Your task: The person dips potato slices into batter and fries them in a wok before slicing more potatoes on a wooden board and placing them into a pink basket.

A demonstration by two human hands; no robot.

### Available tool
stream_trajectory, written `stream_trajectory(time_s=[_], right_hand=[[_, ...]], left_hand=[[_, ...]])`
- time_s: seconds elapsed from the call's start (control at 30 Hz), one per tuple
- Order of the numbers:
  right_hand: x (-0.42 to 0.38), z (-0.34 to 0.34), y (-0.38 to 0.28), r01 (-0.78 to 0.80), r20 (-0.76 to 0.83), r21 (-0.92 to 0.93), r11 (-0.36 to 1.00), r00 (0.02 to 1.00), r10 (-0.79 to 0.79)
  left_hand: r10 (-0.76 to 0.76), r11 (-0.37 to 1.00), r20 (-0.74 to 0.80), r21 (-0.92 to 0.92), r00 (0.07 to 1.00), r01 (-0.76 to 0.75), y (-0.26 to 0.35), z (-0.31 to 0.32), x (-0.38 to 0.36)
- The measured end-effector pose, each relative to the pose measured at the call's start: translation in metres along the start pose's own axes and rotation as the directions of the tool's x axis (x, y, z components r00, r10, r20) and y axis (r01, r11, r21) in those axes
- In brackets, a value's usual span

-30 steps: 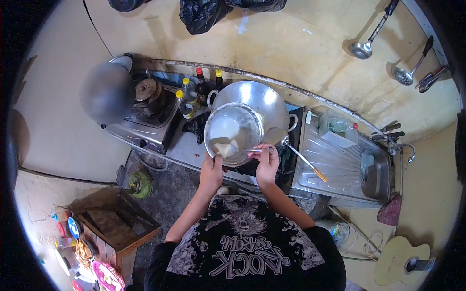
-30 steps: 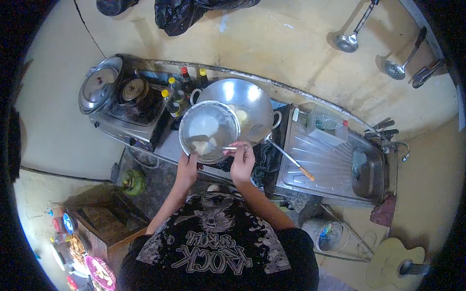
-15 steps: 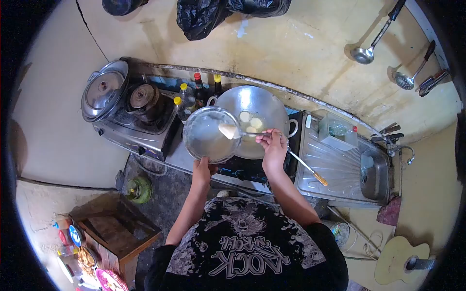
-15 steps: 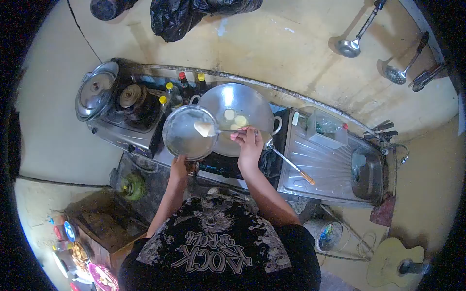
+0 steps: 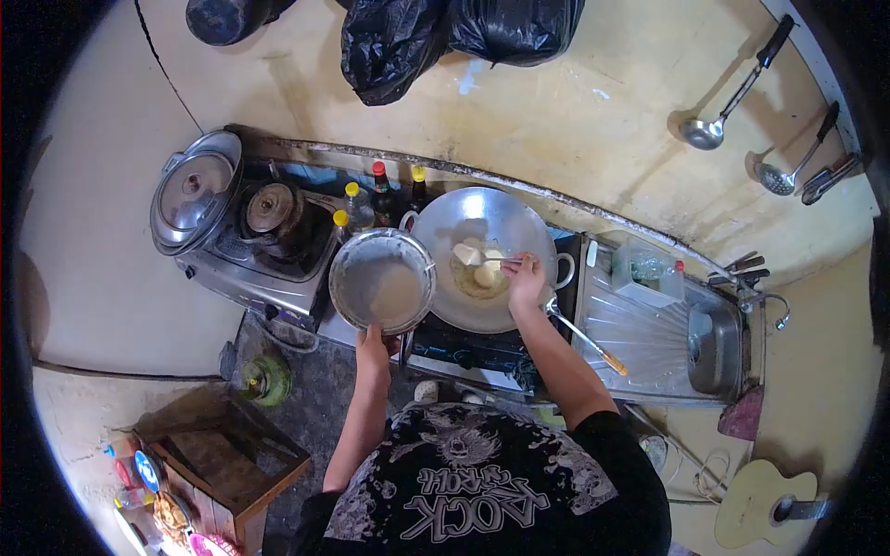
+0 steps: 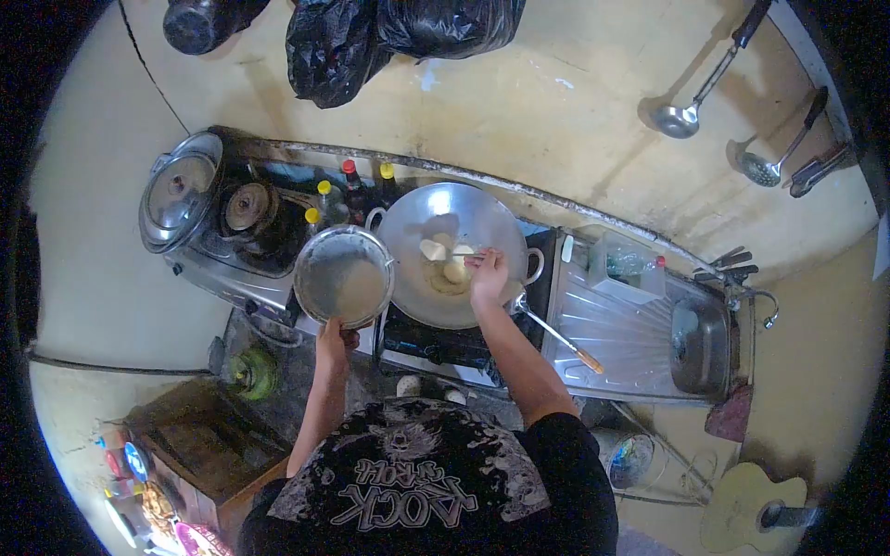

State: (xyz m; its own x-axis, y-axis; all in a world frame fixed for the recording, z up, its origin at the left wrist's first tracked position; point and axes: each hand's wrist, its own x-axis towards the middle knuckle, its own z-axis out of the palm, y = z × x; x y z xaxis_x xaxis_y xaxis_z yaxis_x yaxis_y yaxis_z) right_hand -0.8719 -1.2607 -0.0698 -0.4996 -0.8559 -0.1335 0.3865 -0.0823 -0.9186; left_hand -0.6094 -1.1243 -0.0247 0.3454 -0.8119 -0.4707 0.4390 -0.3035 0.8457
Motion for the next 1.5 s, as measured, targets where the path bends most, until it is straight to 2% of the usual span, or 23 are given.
stream_trajectory(time_s=[0.2,0.27,0.33,0.47,0.57,0.67,0.73,0.77,0.83,0.87,0.97,1.0,1.13,1.2,1.27,1.37,1.5], right_hand=[[0.012,-0.006,0.051,0.063,-0.049,-0.373,0.926,0.995,-0.088],[0.009,-0.004,0.051,0.068,-0.050,-0.465,0.883,0.993,-0.103],[0.002,-0.002,0.044,0.063,-0.017,-0.442,0.895,0.997,-0.078],[-0.008,-0.003,0.032,0.033,0.011,-0.382,0.924,0.999,-0.031],[-0.021,-0.007,0.021,-0.047,0.015,-0.200,0.979,0.999,0.051],[-0.043,-0.004,-0.009,-0.029,-0.013,-0.150,0.988,1.000,0.027],[-0.055,-0.003,-0.029,-0.035,-0.042,-0.043,0.998,0.999,0.034],[-0.061,-0.002,-0.038,-0.039,-0.055,0.011,0.999,0.998,0.039],[-0.082,0.008,-0.065,0.021,-0.091,0.042,0.999,0.996,-0.017],[-0.095,0.012,-0.079,0.050,-0.113,0.056,0.997,0.993,-0.044],[-0.134,0.020,-0.109,0.119,-0.030,0.101,0.988,0.993,-0.117],[-0.147,0.020,-0.115,0.155,0.004,0.113,0.981,0.988,-0.157],[-0.201,0.021,-0.121,0.307,0.238,-0.156,0.939,0.934,-0.265],[-0.228,0.018,-0.123,0.449,0.341,-0.300,0.841,0.874,-0.345],[-0.252,0.007,-0.124,0.524,0.417,-0.384,0.760,0.833,-0.363],[-0.293,-0.007,-0.133,0.679,0.476,-0.469,0.566,0.733,-0.485],[-0.353,-0.045,-0.129,0.644,0.415,-0.452,0.617,0.764,-0.494]], left_hand=[[-0.078,0.997,-0.075,-0.019,0.994,0.077,0.026,-0.005,-0.015],[-0.043,0.999,-0.055,0.016,0.998,0.044,0.036,-0.004,-0.022],[-0.017,0.999,-0.043,0.049,0.999,0.019,0.029,-0.013,-0.018],[-0.047,0.999,-0.072,0.003,0.996,0.047,0.026,-0.017,-0.018],[-0.065,0.997,-0.051,0.034,0.997,0.067,0.028,-0.018,-0.020],[-0.078,0.994,-0.027,0.072,0.997,0.079,0.023,-0.020,-0.018],[-0.096,0.992,-0.024,0.075,0.995,0.097,0.027,-0.014,-0.027],[-0.093,0.991,0.031,0.101,0.995,0.090,0.027,-0.013,-0.028],[-0.091,0.986,0.140,0.155,0.986,0.069,0.026,-0.014,-0.028],[-0.086,0.983,0.133,0.173,0.987,0.063,0.027,-0.011,-0.030],[-0.104,0.975,0.136,0.208,0.985,0.075,0.033,0.003,-0.041],[-0.098,0.975,0.187,0.214,0.977,0.057,0.026,0.001,-0.038],[-0.105,0.969,0.350,0.248,0.931,0.016,0.010,-0.013,-0.044],[-0.099,0.969,0.415,0.247,0.904,-0.007,0.014,-0.022,-0.061],[-0.067,0.974,0.490,0.221,0.869,-0.049,0.021,-0.035,-0.085],[-0.070,0.986,0.488,0.164,0.870,-0.013,0.020,-0.057,-0.121],[-0.094,0.992,0.468,0.123,0.879,0.041,0.005,-0.106,-0.162]])
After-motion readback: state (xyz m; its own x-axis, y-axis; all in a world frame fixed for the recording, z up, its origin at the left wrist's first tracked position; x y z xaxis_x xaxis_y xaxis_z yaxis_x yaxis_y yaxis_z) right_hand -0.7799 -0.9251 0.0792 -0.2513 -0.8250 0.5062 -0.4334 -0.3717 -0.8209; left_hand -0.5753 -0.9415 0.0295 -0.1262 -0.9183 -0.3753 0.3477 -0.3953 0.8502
